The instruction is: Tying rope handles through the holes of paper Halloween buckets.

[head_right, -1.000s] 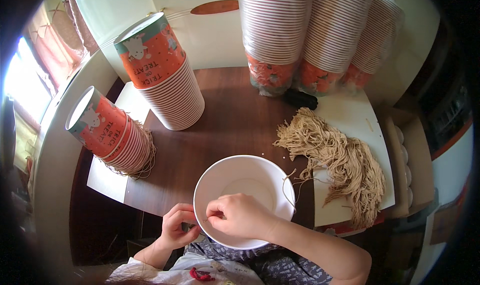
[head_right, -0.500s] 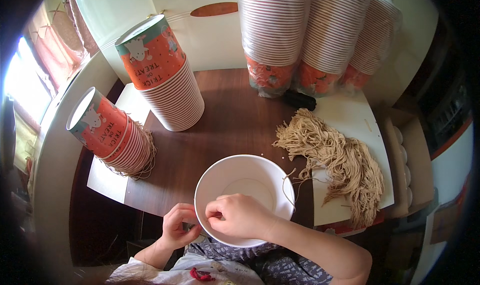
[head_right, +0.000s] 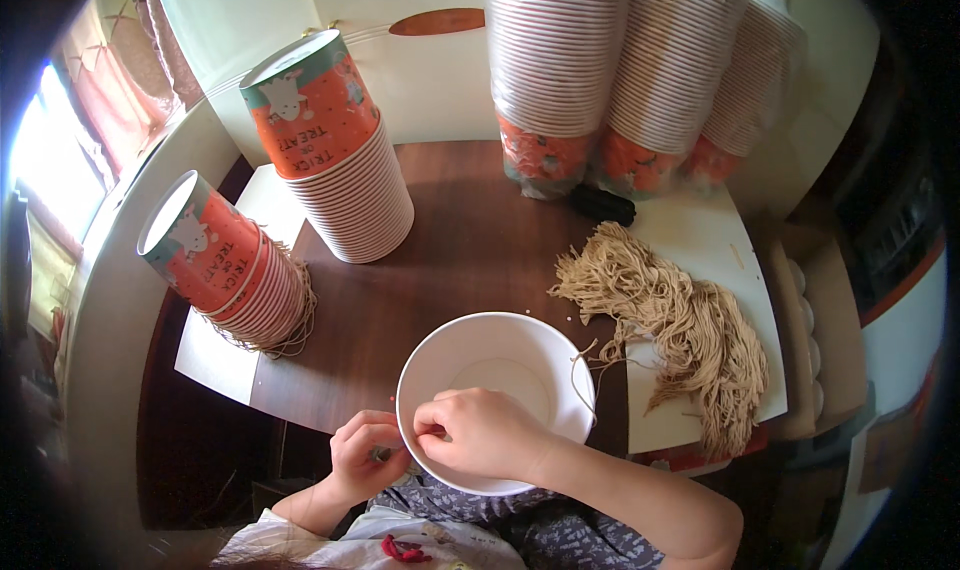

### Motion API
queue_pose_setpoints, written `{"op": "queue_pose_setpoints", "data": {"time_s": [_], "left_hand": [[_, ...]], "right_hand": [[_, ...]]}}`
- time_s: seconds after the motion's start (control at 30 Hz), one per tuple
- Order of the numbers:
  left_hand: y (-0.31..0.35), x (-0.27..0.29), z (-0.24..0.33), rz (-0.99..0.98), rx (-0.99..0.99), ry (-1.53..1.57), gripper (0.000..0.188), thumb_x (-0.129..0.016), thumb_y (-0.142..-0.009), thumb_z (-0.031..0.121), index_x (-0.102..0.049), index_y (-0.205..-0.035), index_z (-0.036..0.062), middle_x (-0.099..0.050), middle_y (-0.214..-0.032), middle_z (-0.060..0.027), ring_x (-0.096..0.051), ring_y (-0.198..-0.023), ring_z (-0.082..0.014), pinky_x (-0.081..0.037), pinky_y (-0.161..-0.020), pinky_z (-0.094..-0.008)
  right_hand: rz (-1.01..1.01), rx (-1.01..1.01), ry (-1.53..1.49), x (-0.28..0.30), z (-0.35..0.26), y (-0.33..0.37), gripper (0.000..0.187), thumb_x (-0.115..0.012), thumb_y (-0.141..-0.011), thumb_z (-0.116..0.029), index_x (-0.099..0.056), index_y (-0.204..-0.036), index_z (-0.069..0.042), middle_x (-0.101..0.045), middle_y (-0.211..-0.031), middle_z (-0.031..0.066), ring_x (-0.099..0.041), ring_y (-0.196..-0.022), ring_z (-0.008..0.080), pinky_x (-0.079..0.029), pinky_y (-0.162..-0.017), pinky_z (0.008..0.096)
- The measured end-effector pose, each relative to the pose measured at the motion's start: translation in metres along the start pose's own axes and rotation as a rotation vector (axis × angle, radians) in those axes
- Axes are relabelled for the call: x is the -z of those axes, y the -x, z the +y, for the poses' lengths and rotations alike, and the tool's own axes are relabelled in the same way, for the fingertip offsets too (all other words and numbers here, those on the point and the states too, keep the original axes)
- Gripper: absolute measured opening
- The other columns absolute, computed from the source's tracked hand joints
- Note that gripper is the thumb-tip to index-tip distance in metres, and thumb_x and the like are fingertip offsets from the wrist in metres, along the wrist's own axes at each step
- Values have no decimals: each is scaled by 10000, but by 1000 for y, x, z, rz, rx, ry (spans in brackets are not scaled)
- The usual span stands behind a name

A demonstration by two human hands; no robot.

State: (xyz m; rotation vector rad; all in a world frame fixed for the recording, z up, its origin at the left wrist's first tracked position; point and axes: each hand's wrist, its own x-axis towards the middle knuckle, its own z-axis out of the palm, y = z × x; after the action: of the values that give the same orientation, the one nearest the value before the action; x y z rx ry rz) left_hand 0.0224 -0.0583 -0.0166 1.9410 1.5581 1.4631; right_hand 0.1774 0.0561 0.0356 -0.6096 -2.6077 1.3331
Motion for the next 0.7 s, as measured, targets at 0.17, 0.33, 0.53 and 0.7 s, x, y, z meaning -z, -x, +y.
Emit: {"op": "queue_pose_setpoints", "data": {"time_s": [0.17,0.33,0.53,0.7], "left_hand": [[-2,-3,-1,28,-118,-85,228,-681,-568,-33,-580,-761,34,-602,-799,-97,-616,-659,-232,-500,-576,-296],[-3,1,-5,24,-5,36,171,-644,-611,-41,-556,-741,27,-612,-815,-109,-633,-721,-237,-505,-608,-289],[-3,20,-13,88,209,465,60,-596,-715,0,-536,-721,-3,-597,-840,-108,-565,-732,-162,-449,-671,-255],[-35,44,2,13,-33,468,63,-596,-740,19,-537,-723,7,-528,-873,-88,-516,-724,-143,-418,-674,-237]], "right_hand": [[-6,3,28,-4,1,-1,162,-579,-757,-201,-640,-842,-78,-626,-802,79,-609,-715,241,-482,-646,324],[8,-81,-2,7,-4,9,240,-553,-747,-191,-584,-950,-68,-625,-777,101,-609,-726,256,-477,-667,341],[-65,-298,-72,38,-27,30,305,-575,-755,-180,-535,-1037,-72,-600,-749,56,-598,-689,192,-462,-658,302],[75,-222,27,37,-44,30,331,-635,-753,-245,-548,-1033,-93,-567,-713,37,-568,-632,156,-455,-622,287]]}}
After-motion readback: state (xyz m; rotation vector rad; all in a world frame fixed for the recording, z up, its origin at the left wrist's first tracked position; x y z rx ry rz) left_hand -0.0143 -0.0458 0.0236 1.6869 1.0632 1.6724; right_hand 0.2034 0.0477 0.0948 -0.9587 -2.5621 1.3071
